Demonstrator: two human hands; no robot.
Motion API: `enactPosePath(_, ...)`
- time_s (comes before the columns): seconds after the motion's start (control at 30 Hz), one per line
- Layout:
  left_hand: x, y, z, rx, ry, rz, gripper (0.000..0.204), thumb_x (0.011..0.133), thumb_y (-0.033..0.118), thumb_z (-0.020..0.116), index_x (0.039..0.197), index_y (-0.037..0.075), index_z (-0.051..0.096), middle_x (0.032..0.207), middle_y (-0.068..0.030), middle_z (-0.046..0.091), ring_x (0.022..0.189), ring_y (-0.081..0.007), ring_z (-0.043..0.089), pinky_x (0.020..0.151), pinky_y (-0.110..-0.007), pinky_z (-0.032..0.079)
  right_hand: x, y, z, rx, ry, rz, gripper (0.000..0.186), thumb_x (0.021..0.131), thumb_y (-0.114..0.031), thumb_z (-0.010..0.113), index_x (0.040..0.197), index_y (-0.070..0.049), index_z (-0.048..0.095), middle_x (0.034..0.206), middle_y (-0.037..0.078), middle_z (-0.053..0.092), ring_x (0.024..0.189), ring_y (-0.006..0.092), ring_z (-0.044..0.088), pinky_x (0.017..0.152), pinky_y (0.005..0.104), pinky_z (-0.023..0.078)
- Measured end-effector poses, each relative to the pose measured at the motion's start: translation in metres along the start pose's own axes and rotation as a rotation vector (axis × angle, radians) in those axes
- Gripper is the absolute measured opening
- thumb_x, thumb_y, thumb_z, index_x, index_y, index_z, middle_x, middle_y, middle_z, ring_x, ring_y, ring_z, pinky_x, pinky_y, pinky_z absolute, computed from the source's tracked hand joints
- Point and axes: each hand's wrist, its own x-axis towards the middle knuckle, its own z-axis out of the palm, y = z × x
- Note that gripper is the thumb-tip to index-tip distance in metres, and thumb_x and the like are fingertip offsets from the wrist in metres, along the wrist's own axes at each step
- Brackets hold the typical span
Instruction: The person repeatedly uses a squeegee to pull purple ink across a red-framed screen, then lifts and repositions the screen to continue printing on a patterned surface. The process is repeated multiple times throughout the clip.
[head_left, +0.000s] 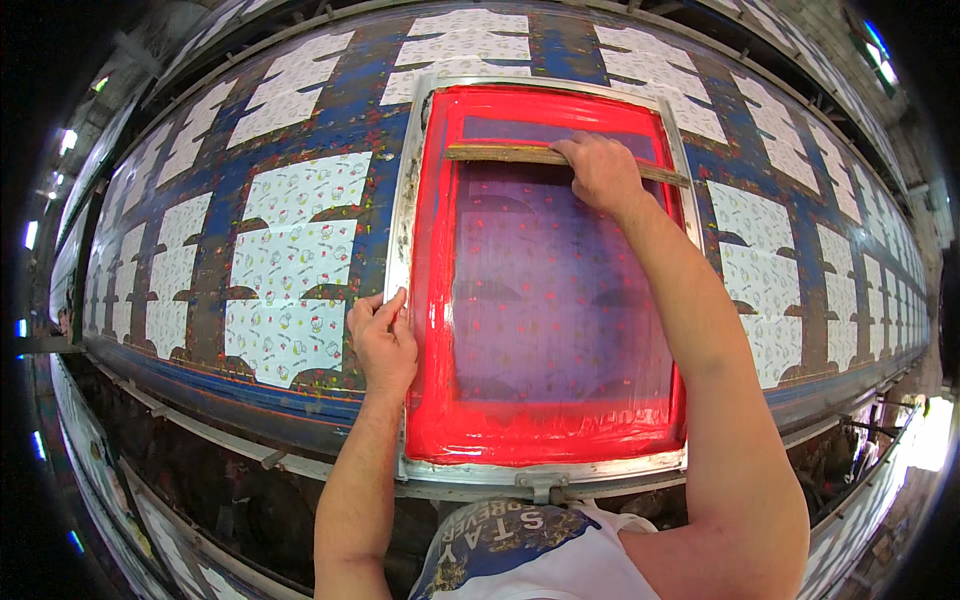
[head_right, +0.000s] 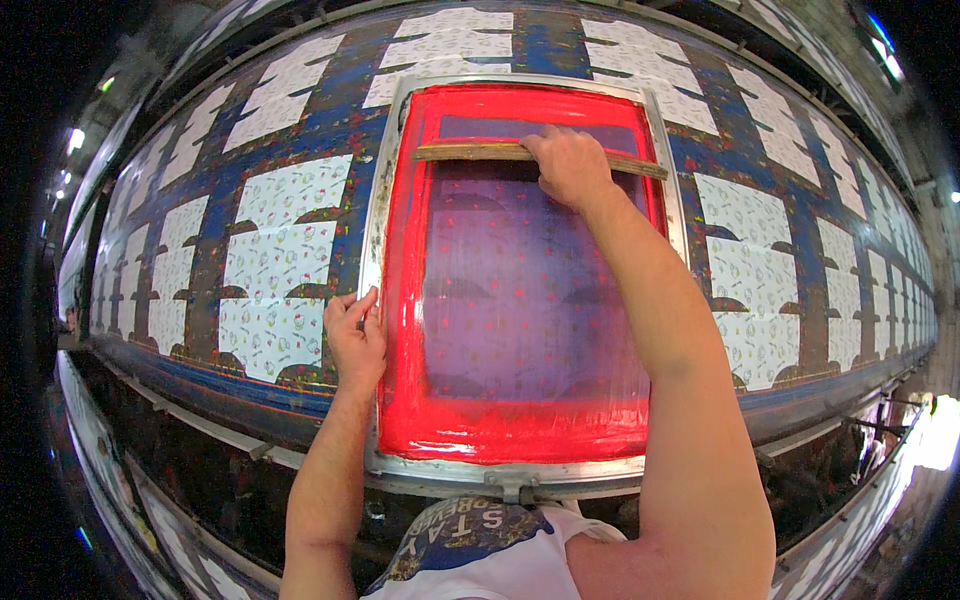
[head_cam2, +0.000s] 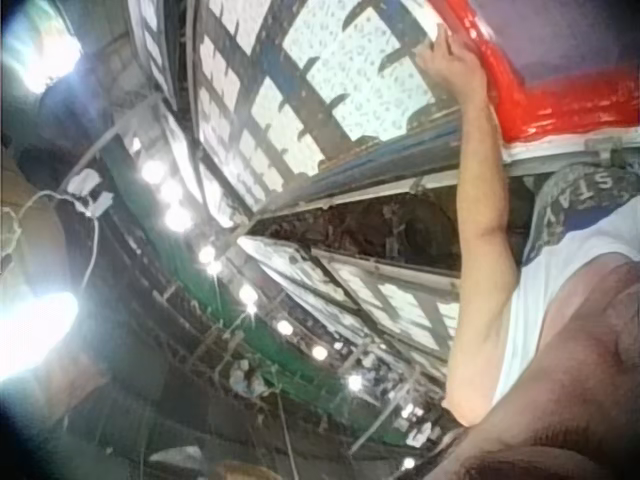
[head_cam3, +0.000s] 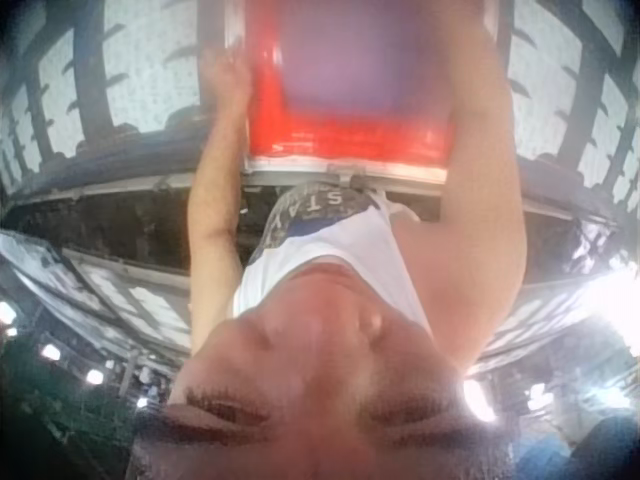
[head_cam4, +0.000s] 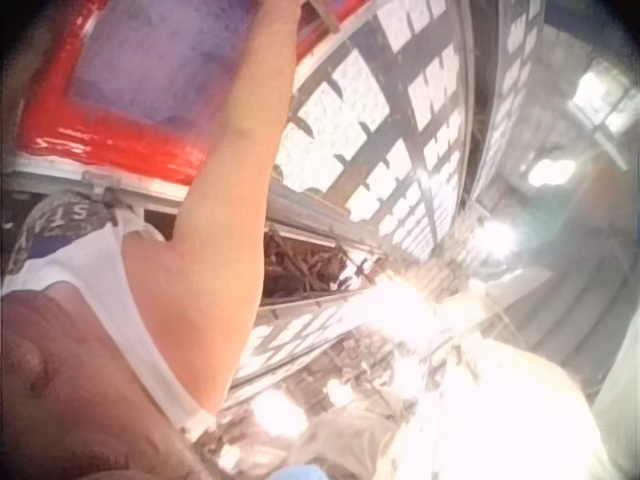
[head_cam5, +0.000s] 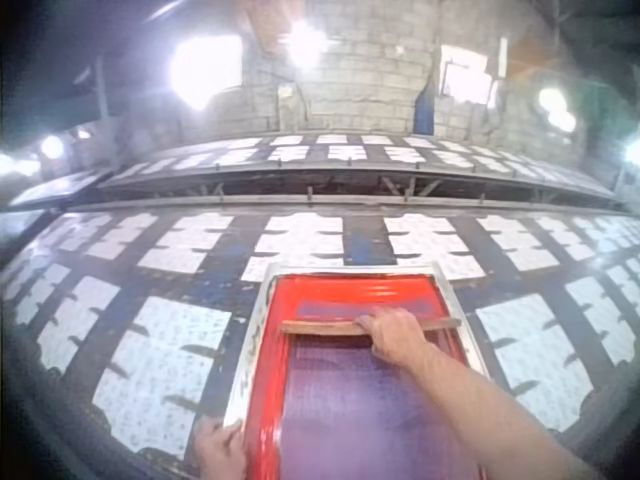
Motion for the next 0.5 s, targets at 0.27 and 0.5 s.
enactPosePath(0.27,-0.001,0.001,-0.001,-0.020,0.006,-0.007,0.030,0.095,0.004,0.076,0.123,0.008,0.085,0.114,-0.0166,0.068,0.115,-0.0380,0.062,0.103,-0.050,0.051,0.000,-0.006,0.005,-0.030,-0.011,0.008,0.043,0.089,-0.009,0.072,0.131,-0.017,0.078,0.116,0.016,0.077,0.106,0.0360,0.077,0.091,0.0522,0.063)
enactPosePath(0.5,-0.001,0.003,-0.002,-0.020,-0.013,-0.021,0.029,0.098,0.005,0.075,0.125,0.008,0.083,0.117,-0.0177,0.066,0.117,-0.0374,0.061,0.105,-0.050,0.049,-0.006,-0.003,-0.023,0.044,-0.056,-0.001,0.042,0.089,-0.009,0.070,0.129,-0.017,0.079,0.111,0.017,0.078,0.108,0.0375,0.078,0.091,0.0542,0.063)
